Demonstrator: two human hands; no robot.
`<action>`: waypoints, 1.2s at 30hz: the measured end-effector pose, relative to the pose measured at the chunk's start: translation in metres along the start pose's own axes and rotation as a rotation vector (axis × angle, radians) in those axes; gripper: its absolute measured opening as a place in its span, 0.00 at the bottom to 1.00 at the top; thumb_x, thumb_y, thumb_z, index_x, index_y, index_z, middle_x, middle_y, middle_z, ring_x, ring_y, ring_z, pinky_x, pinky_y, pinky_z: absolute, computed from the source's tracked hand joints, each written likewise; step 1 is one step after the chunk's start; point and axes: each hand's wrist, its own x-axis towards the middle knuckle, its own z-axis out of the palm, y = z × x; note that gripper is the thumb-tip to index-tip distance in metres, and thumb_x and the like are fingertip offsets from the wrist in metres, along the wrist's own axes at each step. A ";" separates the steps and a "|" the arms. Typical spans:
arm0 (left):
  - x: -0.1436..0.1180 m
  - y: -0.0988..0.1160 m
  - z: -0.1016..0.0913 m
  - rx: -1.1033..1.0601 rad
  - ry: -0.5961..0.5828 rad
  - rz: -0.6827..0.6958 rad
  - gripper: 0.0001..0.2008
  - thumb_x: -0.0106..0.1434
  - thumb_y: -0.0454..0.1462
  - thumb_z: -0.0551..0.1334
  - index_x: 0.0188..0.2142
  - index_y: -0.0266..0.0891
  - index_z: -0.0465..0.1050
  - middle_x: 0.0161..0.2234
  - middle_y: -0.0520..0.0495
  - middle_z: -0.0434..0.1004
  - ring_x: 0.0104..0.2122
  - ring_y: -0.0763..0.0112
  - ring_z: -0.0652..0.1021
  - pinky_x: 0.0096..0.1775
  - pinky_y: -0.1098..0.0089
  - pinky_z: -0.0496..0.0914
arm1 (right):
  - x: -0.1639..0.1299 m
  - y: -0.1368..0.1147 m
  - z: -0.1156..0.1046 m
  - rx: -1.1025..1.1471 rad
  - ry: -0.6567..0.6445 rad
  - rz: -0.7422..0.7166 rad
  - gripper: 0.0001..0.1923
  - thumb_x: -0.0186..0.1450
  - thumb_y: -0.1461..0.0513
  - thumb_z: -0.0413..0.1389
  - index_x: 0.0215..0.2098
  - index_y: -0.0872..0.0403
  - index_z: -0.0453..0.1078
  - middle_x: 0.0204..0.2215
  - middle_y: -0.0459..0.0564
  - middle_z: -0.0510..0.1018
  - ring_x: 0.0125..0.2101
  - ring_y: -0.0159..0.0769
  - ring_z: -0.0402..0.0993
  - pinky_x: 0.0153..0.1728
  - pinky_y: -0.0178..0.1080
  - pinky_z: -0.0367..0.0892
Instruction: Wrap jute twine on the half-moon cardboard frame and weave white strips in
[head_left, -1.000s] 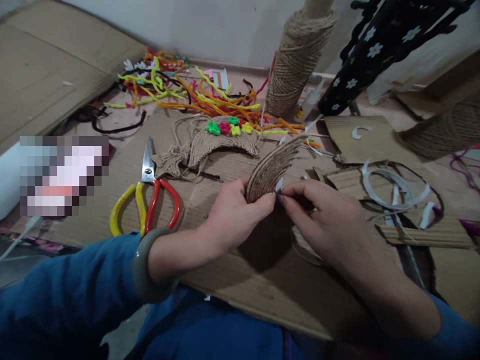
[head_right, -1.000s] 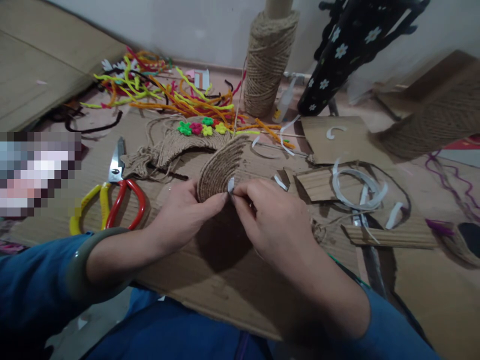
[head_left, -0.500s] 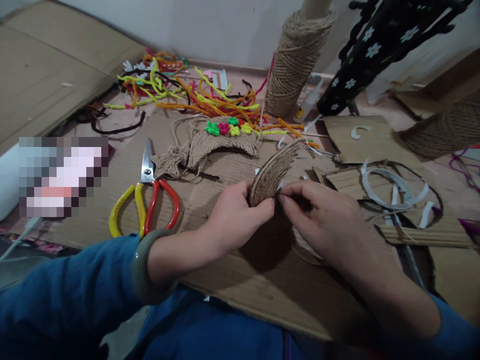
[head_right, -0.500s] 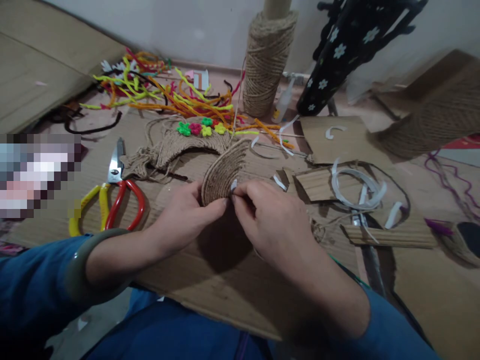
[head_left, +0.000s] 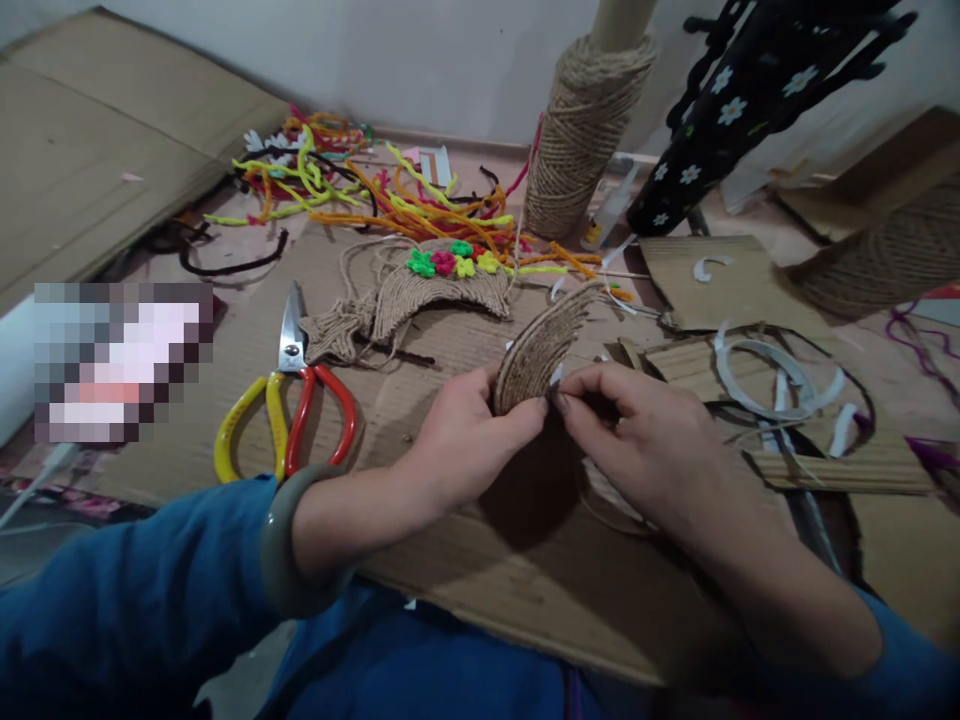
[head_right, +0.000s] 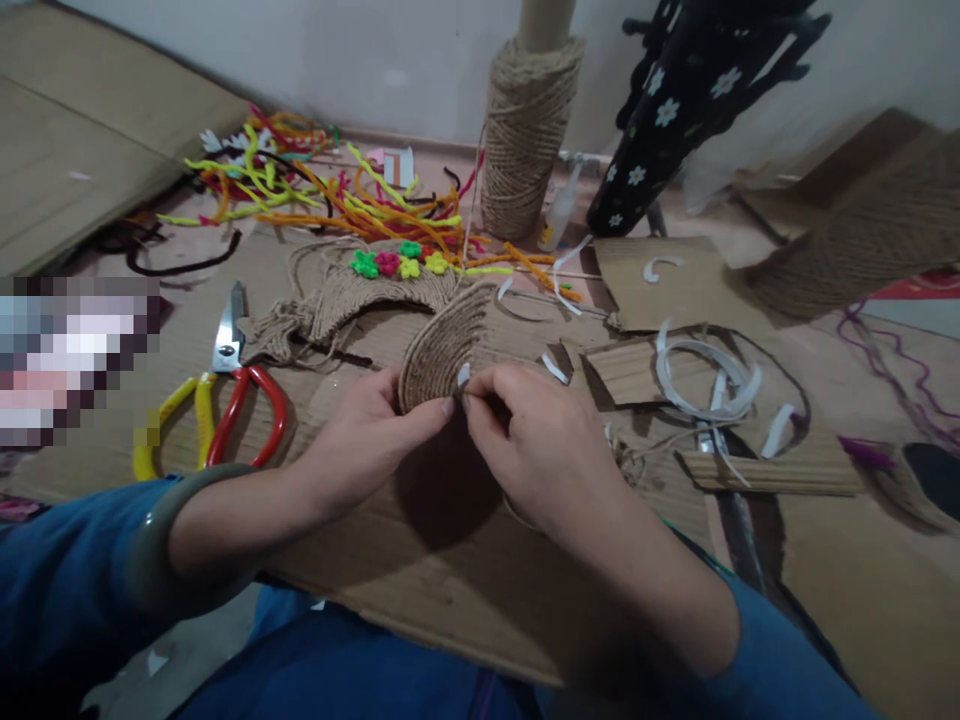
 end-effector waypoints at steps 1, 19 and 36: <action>0.000 0.000 0.000 -0.009 -0.005 -0.004 0.04 0.53 0.35 0.61 0.29 0.36 0.70 0.24 0.54 0.68 0.27 0.75 0.69 0.30 0.74 0.65 | 0.000 0.000 0.000 0.003 -0.004 0.001 0.06 0.60 0.67 0.53 0.27 0.54 0.70 0.20 0.43 0.73 0.18 0.28 0.65 0.21 0.32 0.58; -0.003 0.007 0.001 0.095 0.083 -0.002 0.02 0.49 0.34 0.61 0.24 0.36 0.70 0.21 0.55 0.68 0.22 0.78 0.66 0.23 0.77 0.63 | 0.000 -0.001 -0.001 0.047 -0.078 0.031 0.06 0.59 0.67 0.53 0.27 0.54 0.70 0.19 0.43 0.74 0.18 0.27 0.64 0.22 0.32 0.58; -0.001 0.006 0.001 0.052 0.098 -0.025 0.03 0.50 0.33 0.62 0.27 0.35 0.71 0.22 0.54 0.70 0.23 0.77 0.69 0.25 0.76 0.65 | -0.003 0.003 -0.001 -0.019 -0.022 -0.094 0.07 0.64 0.65 0.52 0.31 0.55 0.72 0.27 0.48 0.79 0.27 0.33 0.73 0.28 0.35 0.63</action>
